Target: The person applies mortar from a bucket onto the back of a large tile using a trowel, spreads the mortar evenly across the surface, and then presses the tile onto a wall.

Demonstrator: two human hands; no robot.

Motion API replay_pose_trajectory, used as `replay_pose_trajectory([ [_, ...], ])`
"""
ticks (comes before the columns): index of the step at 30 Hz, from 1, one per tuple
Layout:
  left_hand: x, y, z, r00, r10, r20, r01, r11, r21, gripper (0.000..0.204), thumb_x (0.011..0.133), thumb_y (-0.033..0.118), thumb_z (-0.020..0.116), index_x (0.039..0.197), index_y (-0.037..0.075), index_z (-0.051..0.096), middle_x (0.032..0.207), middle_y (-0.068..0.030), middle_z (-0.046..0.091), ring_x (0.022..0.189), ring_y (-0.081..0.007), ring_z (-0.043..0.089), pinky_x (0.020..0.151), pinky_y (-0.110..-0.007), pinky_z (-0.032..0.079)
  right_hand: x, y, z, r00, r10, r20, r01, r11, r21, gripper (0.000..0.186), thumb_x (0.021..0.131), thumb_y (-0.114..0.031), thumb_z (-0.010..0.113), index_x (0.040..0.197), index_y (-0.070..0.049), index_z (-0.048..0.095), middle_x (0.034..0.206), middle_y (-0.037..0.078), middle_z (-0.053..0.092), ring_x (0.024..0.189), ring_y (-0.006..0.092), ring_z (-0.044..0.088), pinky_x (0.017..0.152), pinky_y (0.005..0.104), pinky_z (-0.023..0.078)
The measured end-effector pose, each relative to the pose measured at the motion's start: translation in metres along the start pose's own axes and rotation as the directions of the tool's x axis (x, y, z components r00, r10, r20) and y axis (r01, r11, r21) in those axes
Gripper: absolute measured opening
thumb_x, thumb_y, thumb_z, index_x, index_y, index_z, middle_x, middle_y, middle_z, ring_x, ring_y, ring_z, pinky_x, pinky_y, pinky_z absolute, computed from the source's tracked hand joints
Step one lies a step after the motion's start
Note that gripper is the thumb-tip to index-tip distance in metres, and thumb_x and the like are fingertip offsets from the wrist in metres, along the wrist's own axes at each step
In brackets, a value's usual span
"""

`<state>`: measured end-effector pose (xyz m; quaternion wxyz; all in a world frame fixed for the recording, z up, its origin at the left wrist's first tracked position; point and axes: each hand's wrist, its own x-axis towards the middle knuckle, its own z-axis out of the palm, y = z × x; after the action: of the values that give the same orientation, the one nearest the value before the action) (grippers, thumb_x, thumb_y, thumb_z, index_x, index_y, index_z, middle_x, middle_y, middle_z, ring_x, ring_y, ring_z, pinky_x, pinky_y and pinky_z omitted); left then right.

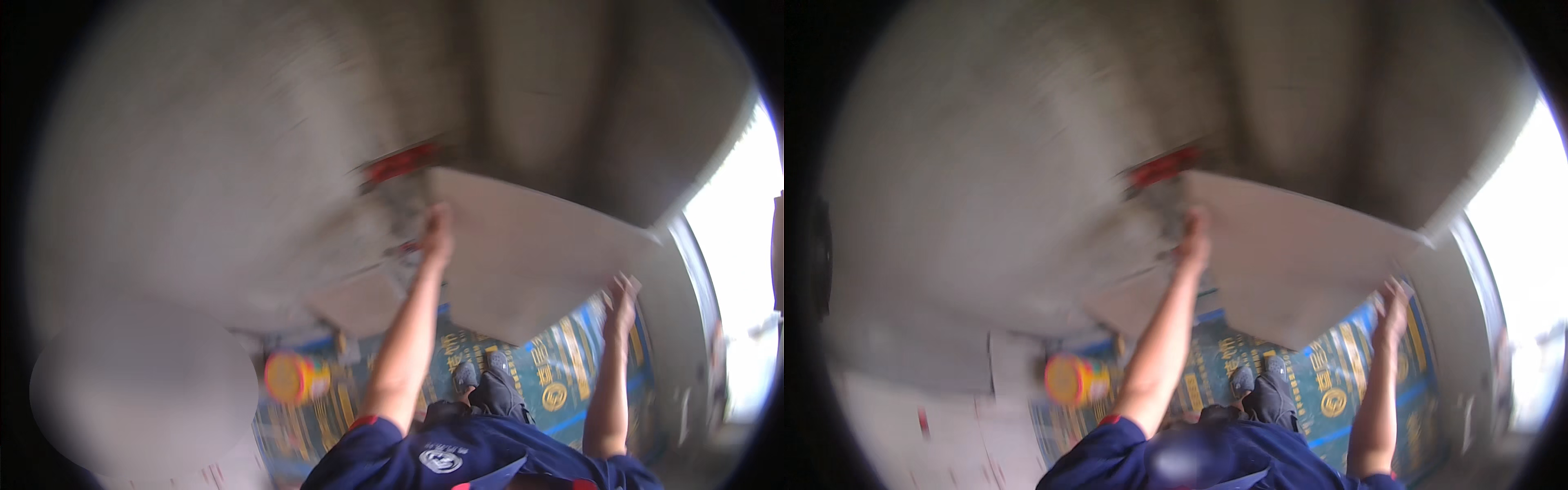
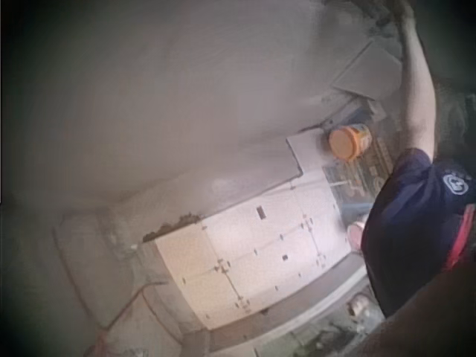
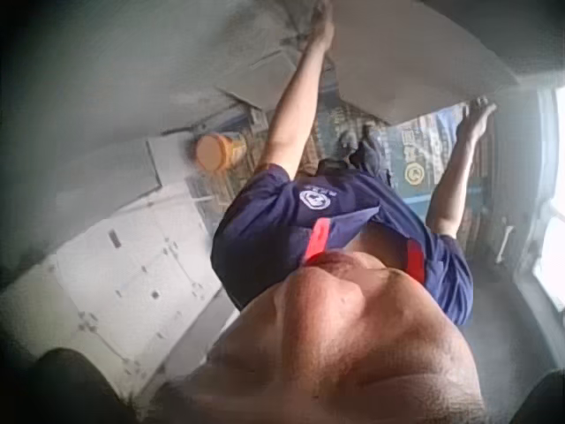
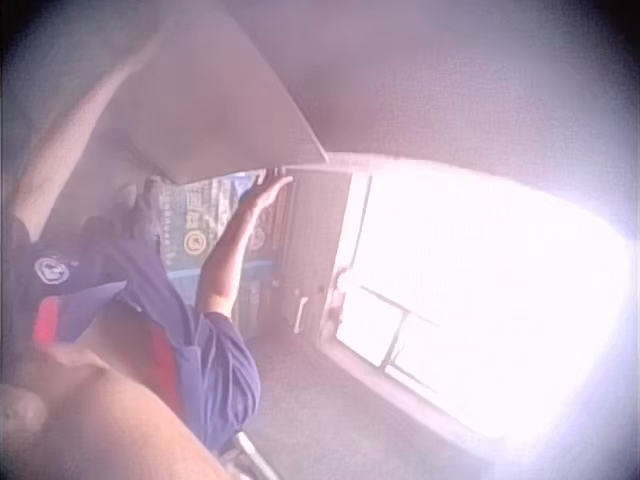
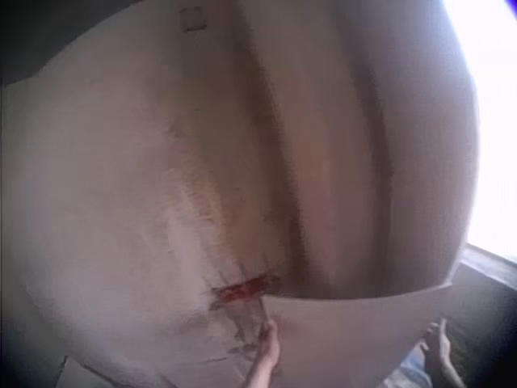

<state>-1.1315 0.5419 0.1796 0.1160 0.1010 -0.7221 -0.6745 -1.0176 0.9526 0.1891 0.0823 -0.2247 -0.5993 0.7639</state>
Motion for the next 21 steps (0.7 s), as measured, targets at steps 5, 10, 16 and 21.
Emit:
replay_pose_trajectory([
  [5, -0.055, 0.022, -0.002, 0.995, 0.059, -0.076, -0.058, 0.998, 0.018, 0.057, 0.092, 0.048, 0.038, 0.114, -0.003, 0.049, 0.111, -0.0169, 0.057, 0.106, -0.0197, 0.050, 0.091, -0.030, 0.038, -0.007, 0.011, -0.047, 0.947, 0.313, -0.066, -0.316, 0.948, -0.037, 0.058, 0.089, -0.044, 0.042, 0.137, -0.014, 0.031, 0.134, 0.010, 0.038, 0.126, 0.0257, 0.033, 0.100, 0.0492, 0.024],
  [10, -0.121, -0.006, -0.015, 0.982, -0.039, -0.185, 0.005, 0.984, -0.179, 0.054, 0.090, 0.047, 0.041, 0.109, -0.002, 0.053, 0.108, -0.0121, 0.058, 0.100, -0.0168, 0.050, 0.089, -0.030, 0.038, 0.047, 0.140, -0.115, 0.745, 0.534, 0.399, -0.278, 0.792, -0.543, 0.038, 0.087, -0.037, 0.041, 0.108, -0.007, 0.051, 0.107, 0.010, 0.052, 0.099, 0.0264, 0.050, 0.094, 0.0434, 0.034],
  [16, -0.151, -0.053, -0.033, 0.975, -0.217, -0.057, 0.210, 0.973, -0.096, 0.053, 0.089, 0.048, 0.042, 0.103, -0.002, 0.054, 0.104, -0.0132, 0.058, 0.098, -0.0169, 0.052, 0.086, -0.032, 0.039, 0.052, 0.153, -0.054, 0.489, 0.832, 0.262, -0.595, 0.538, -0.597, 0.041, 0.086, -0.042, 0.042, 0.106, -0.008, 0.053, 0.100, 0.008, 0.055, 0.093, 0.0254, 0.051, 0.089, 0.0413, 0.036],
  [21, -0.153, -0.071, -0.054, 0.861, 0.504, 0.070, -0.499, 0.809, 0.310, 0.060, 0.089, 0.055, 0.039, 0.096, -0.002, 0.056, 0.091, -0.0148, 0.060, 0.087, -0.0202, 0.055, 0.081, -0.032, 0.040, 0.045, 0.133, 0.000, 0.381, 0.874, 0.300, -0.606, 0.482, -0.633, 0.041, 0.085, -0.042, 0.042, 0.106, -0.008, 0.053, 0.097, 0.008, 0.055, 0.090, 0.0246, 0.051, 0.086, 0.0402, 0.037],
])
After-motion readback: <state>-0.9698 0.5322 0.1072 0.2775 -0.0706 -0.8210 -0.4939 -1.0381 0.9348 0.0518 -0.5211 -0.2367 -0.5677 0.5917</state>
